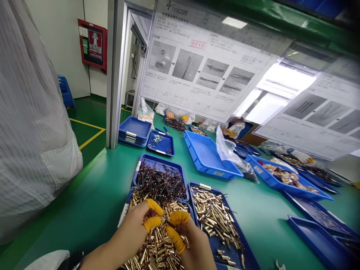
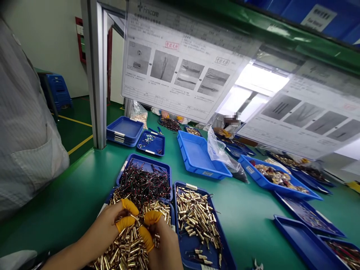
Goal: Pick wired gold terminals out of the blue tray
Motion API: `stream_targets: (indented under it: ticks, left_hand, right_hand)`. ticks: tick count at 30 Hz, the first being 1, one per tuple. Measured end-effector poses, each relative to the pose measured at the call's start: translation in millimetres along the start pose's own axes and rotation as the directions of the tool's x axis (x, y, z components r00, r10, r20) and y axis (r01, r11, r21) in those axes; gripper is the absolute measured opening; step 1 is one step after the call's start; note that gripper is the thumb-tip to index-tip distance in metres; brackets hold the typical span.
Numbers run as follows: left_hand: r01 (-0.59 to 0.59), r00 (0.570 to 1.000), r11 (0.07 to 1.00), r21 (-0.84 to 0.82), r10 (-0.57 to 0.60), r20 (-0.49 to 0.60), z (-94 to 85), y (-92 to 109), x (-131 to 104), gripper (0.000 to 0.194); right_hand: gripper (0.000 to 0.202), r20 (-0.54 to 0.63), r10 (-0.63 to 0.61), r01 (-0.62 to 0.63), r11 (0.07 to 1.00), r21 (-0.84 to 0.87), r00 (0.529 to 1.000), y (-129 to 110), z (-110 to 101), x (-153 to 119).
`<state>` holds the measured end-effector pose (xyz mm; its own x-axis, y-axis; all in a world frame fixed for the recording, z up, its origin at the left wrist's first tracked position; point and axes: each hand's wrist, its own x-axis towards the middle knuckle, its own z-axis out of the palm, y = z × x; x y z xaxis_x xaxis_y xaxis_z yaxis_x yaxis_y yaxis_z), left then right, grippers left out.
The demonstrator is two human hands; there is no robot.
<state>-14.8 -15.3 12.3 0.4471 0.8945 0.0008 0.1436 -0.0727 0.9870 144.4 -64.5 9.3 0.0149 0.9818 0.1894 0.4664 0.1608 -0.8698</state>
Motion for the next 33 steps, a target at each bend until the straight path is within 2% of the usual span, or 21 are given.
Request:
stream_targets:
  ticks: [6,10,13,15,17,19,21,23,26,29,31,33]
  left_hand:
    - [0.002,1.0,1.0,0.022,-0.002,-0.011,-1.1,2,0,0.007]
    - [0.02,1.0,0.998,0.052,-0.02,-0.006,-0.9,6,-3,0.008]
    - [0.032,0.999,0.993,0.111,-0.034,0.011,-0.9,8,-4,0.007]
    - [0.028,0.999,0.988,0.155,-0.032,0.025,-0.8,7,-5,0.011]
    - [0.011,0.999,0.982,0.188,-0.02,0.045,-0.6,4,-6,0.016]
    - [-0.018,0.997,0.977,0.212,0.001,0.078,-0.4,1,-8,0.02]
    - [-0.027,0.993,0.973,0.229,0.0,0.116,-0.2,-1,-11,0.021]
    - [0.007,0.99,0.969,0.245,-0.041,0.135,-0.2,0,-13,0.022]
    - [0.036,0.984,0.966,0.256,-0.079,0.16,-0.2,4,-15,0.02]
    - [-0.001,0.983,0.966,0.258,-0.046,0.176,0.3,8,-13,0.02]
    - [-0.034,0.987,0.964,0.263,-0.01,0.163,1.0,7,-11,0.018]
    - [-0.101,0.988,0.951,0.294,0.061,0.143,2.3,2,-9,0.017]
  right_hand:
    - [0.007,-0.076,-0.034,0.024,0.991,-0.13,0.997,7,-4,-2]
    - [0.014,-0.095,-0.081,0.061,0.978,-0.197,0.992,7,0,-4]
    - [0.02,-0.14,-0.095,0.068,0.981,-0.182,0.986,4,4,-5]
    - [0.024,-0.182,-0.083,0.058,0.988,-0.141,0.98,2,7,-6]
    - [0.026,-0.173,-0.01,-0.002,0.998,-0.069,0.985,2,9,-7]
    - [0.025,-0.116,0.126,-0.12,0.991,0.063,0.985,2,11,-8]
    - [0.026,-0.039,0.241,-0.225,0.946,0.233,0.97,4,13,-7]
    - [0.031,0.014,0.264,-0.247,0.881,0.403,0.964,5,17,-5]
    - [0.042,0.094,0.228,-0.238,0.764,0.6,0.969,2,23,-1]
    - [0.047,0.173,0.24,-0.293,0.677,0.675,0.955,-5,24,0]
    - [0.043,0.13,0.271,-0.287,0.696,0.658,0.954,-9,14,1]
    - [0.041,-0.007,0.319,-0.258,0.781,0.569,0.948,-11,-5,2]
